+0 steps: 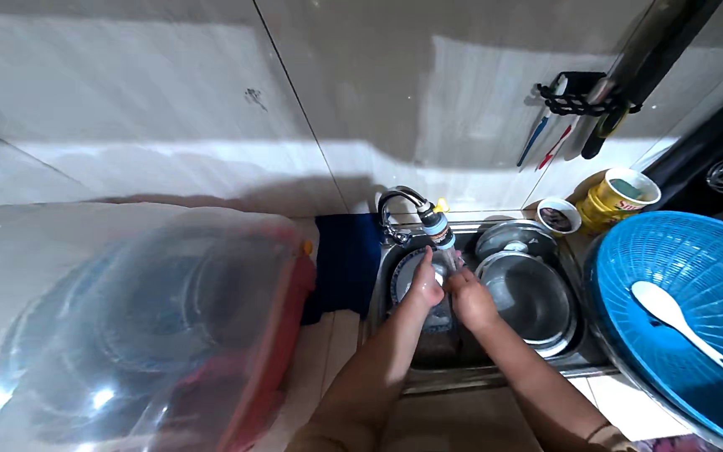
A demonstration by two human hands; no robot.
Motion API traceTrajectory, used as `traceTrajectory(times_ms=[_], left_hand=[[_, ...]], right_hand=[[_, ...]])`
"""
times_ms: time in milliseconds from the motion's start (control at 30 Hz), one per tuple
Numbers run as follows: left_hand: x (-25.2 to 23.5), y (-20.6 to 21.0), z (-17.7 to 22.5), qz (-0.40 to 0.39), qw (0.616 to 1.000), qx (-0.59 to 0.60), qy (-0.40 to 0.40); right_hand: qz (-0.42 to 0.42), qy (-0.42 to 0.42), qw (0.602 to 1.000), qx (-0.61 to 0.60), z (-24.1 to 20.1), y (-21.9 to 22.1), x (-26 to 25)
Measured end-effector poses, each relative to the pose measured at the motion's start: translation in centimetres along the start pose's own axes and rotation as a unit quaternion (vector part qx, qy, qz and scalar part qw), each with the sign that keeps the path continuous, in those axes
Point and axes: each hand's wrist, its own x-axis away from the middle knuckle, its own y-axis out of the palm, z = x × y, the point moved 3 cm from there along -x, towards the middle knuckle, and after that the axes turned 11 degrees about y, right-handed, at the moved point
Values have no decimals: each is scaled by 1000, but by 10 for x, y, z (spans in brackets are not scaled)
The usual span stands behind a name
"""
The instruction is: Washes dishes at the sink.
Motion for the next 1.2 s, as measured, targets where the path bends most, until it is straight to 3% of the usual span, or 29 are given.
traceTrajectory(times_ms=[100,200,300,400,533,633,833,1033,1200], left_hand=[[-3,-10,2,21,999,-23,-30],[-2,-15,3,17,999,-14,-41],[1,-6,-1,12,999,-19,-41],[-2,-6,-2,17,999,-28,-36],[-4,-15,0,27,998,-36,-42],[-2,-10,1,10,999,-30,-39],[-13,3,-5,-50,998,6,-32],[-10,27,-13,-103,992,-33,-69],[-19,36,-17,-111,991,-41,-64]], right_hand=[[-22,-45,999,10,11,25,18],[-52,-34,998,-31,13,14,16],[-9,-22,998,-50,4,-12,-1],[6,-10,999,-35,5,-4,-7],[-61,14,998,-8,14,22,7],[-87,47,995,-23,13,10,1],[-13,123,987,-101,24,9,-7],[-16,120,990,-72,37,10,16],[36,115,991,-60,39,0,7]])
